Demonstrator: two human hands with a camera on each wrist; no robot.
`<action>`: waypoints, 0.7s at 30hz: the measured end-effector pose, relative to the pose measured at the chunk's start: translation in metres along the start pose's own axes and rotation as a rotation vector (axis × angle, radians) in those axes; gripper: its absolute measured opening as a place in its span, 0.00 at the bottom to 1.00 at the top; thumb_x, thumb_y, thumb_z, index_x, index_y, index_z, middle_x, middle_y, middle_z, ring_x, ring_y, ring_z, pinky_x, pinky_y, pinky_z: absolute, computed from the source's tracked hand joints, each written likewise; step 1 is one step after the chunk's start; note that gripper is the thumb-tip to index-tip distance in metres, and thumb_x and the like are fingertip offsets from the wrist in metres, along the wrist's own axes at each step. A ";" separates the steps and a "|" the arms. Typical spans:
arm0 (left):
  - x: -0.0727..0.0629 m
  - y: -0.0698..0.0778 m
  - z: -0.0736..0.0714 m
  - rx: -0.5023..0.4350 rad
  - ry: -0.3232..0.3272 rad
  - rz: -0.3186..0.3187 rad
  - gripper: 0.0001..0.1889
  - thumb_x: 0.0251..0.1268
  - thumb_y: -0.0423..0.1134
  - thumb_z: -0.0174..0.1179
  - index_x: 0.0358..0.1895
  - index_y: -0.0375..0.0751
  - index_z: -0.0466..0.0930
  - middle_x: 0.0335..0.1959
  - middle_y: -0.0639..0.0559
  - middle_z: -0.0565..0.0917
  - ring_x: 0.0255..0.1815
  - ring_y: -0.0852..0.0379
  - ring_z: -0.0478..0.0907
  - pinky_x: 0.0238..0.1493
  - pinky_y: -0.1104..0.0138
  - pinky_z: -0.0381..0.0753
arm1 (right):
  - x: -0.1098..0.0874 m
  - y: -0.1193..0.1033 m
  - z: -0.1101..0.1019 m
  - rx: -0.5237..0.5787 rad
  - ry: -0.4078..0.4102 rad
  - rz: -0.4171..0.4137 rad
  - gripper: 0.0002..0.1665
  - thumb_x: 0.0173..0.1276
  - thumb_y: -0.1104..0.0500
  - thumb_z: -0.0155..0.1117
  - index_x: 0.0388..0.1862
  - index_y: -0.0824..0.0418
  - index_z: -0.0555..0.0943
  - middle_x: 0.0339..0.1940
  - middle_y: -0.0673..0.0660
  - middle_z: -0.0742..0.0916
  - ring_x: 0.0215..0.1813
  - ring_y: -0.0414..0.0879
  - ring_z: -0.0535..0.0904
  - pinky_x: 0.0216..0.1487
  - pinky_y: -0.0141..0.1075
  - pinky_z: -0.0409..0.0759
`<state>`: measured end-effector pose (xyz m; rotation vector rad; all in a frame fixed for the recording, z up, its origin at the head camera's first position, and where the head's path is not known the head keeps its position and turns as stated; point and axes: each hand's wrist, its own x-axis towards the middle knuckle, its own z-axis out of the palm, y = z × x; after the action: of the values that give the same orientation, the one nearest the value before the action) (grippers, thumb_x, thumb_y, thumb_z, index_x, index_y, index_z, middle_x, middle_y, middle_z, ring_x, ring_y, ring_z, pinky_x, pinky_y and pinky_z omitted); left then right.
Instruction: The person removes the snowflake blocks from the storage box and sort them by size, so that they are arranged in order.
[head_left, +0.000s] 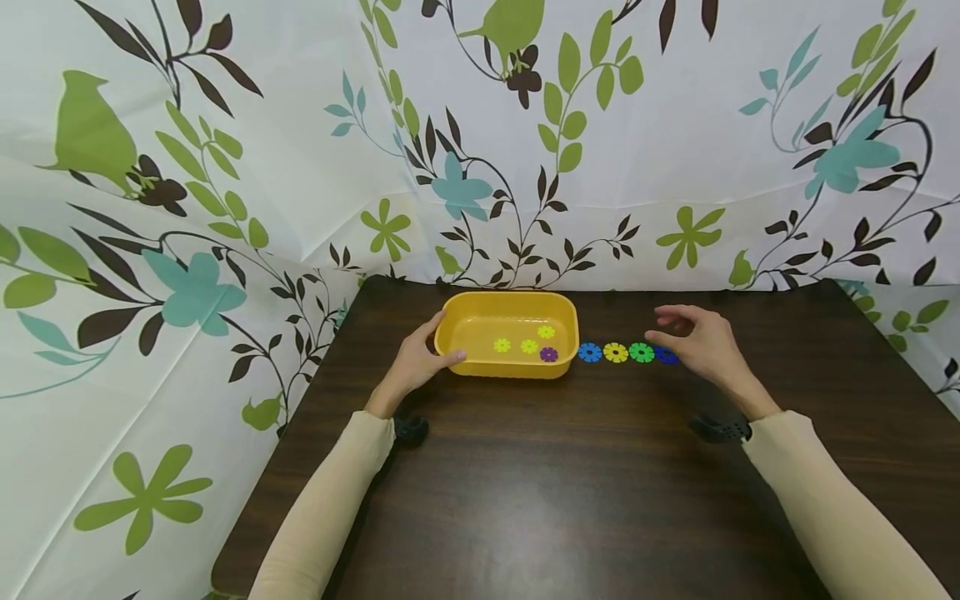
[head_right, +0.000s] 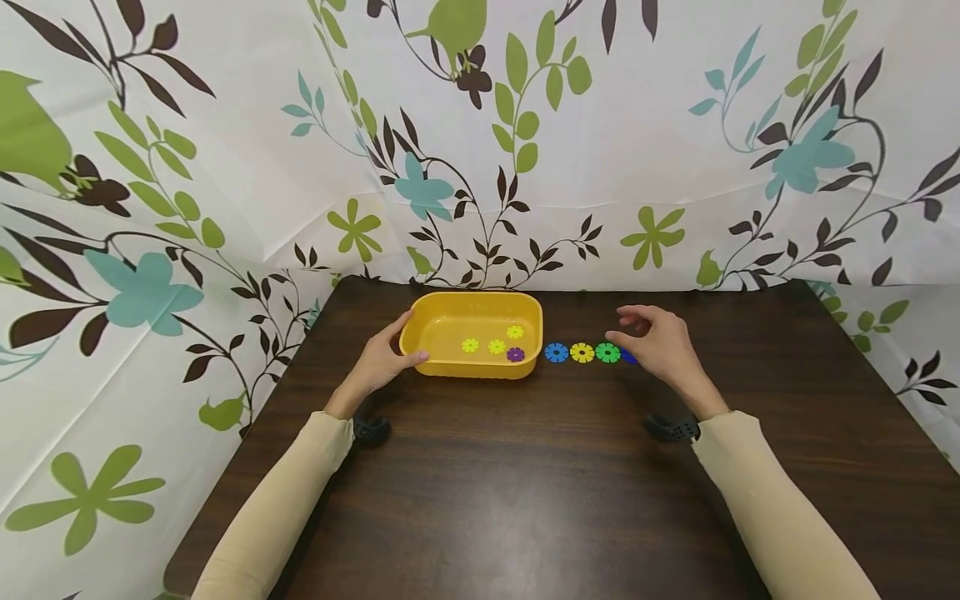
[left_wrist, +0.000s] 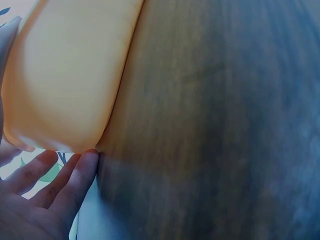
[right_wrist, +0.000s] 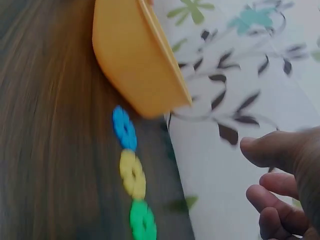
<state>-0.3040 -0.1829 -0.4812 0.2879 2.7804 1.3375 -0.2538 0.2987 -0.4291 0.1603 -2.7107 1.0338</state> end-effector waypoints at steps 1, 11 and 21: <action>0.000 0.000 0.000 -0.002 0.001 -0.001 0.55 0.67 0.56 0.76 0.91 0.53 0.53 0.90 0.41 0.60 0.90 0.36 0.58 0.88 0.35 0.57 | 0.002 -0.007 0.003 0.001 -0.011 -0.010 0.31 0.74 0.49 0.77 0.68 0.66 0.84 0.57 0.69 0.91 0.54 0.58 0.81 0.47 0.33 0.74; 0.001 -0.002 -0.004 0.005 0.009 0.003 0.55 0.67 0.57 0.77 0.91 0.53 0.53 0.90 0.41 0.60 0.90 0.36 0.58 0.89 0.36 0.57 | 0.029 -0.068 0.042 0.011 -0.159 -0.096 0.27 0.75 0.53 0.76 0.67 0.66 0.86 0.59 0.67 0.90 0.57 0.61 0.83 0.58 0.51 0.85; 0.000 0.000 -0.001 0.000 -0.002 0.034 0.55 0.66 0.58 0.77 0.90 0.53 0.54 0.89 0.40 0.62 0.90 0.36 0.59 0.89 0.37 0.59 | 0.051 -0.103 0.089 -0.016 -0.241 -0.228 0.26 0.72 0.56 0.78 0.64 0.68 0.87 0.54 0.66 0.92 0.52 0.59 0.82 0.52 0.48 0.82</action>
<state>-0.3044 -0.1837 -0.4803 0.3373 2.7859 1.3439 -0.3004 0.1617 -0.4144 0.6127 -2.8231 0.9809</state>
